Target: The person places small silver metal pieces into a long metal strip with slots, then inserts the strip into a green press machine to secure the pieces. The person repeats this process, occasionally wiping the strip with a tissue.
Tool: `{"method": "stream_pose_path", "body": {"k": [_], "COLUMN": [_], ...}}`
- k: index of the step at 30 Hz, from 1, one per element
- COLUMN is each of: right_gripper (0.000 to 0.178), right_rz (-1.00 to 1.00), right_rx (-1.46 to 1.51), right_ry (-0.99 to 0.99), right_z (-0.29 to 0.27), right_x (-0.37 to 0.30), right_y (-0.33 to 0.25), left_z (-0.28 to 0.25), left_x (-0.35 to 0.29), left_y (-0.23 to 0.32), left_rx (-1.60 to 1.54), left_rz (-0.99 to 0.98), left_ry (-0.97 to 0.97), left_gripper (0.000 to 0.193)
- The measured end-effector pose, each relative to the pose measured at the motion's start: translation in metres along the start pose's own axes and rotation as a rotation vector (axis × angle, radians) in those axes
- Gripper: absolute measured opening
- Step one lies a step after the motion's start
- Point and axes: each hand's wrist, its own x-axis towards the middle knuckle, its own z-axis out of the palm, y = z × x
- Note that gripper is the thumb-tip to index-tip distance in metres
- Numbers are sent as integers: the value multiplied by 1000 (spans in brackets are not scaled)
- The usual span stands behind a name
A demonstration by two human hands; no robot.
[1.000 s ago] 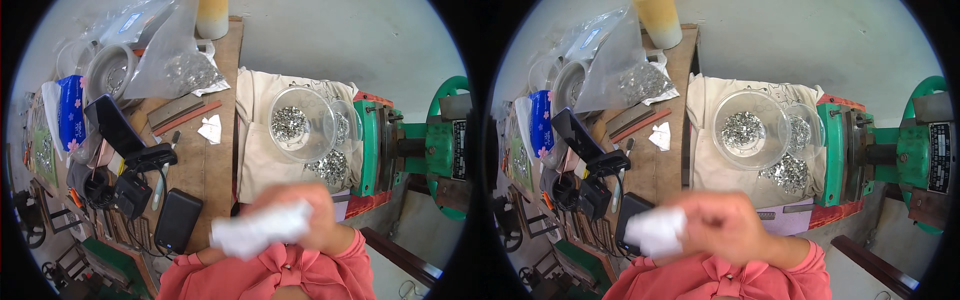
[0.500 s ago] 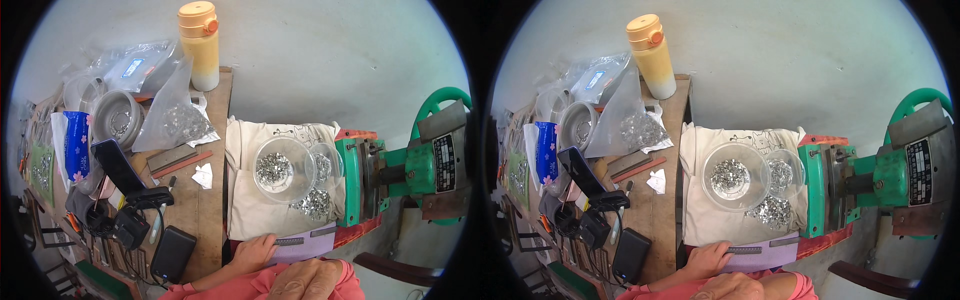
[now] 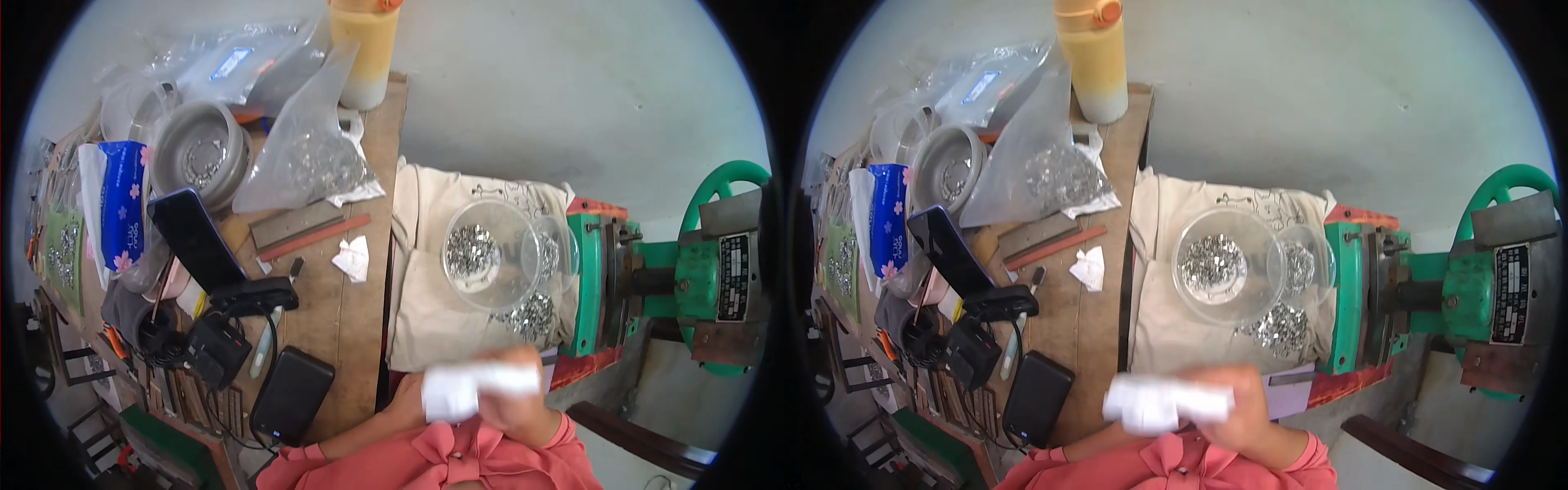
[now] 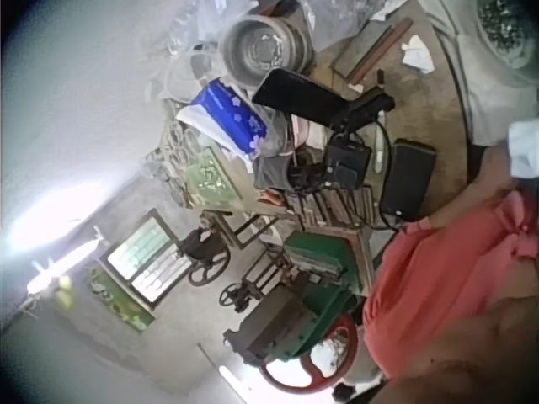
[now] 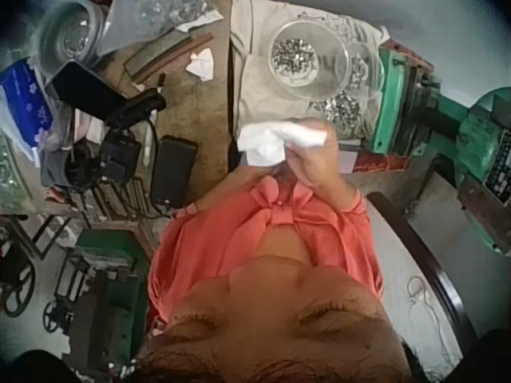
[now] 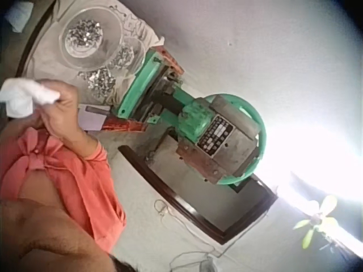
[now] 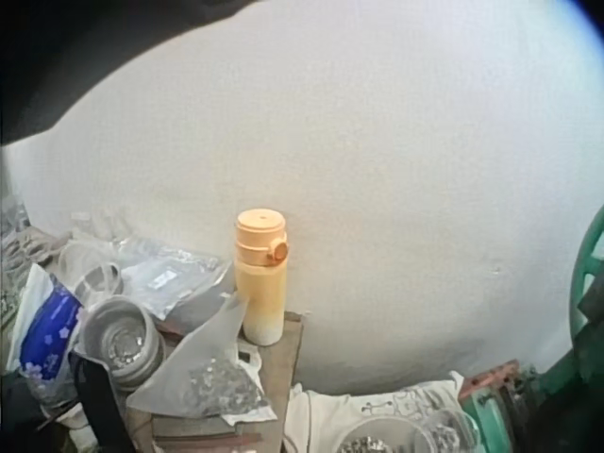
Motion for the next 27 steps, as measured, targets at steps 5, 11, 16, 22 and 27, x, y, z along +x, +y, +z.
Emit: {"method": "stream_pose_path", "body": {"k": [5,11,16,22,27], "right_gripper": [31,31,31,26,21], "right_rz": [228,149,117,-9,-333], "right_rx": [369,297,269,252,-365], "right_ry": [163,183,228,210,80], "right_z": [-10,-13,-20,-22,-19], "right_x": [16,18,20,16,5], "right_y": [18,24,32,33,13], "left_z": [-10,-20,-15,-16,-17], "left_x": [7,7,6,8,7], "left_y": [4,14,10,10,9], "left_rx": [180,177,207,230,253], "left_rz": [49,-56,29,-7,16], "left_ry": [5,-113,-35,-68,-98], "left_gripper": [21,28,28,34,35]}}
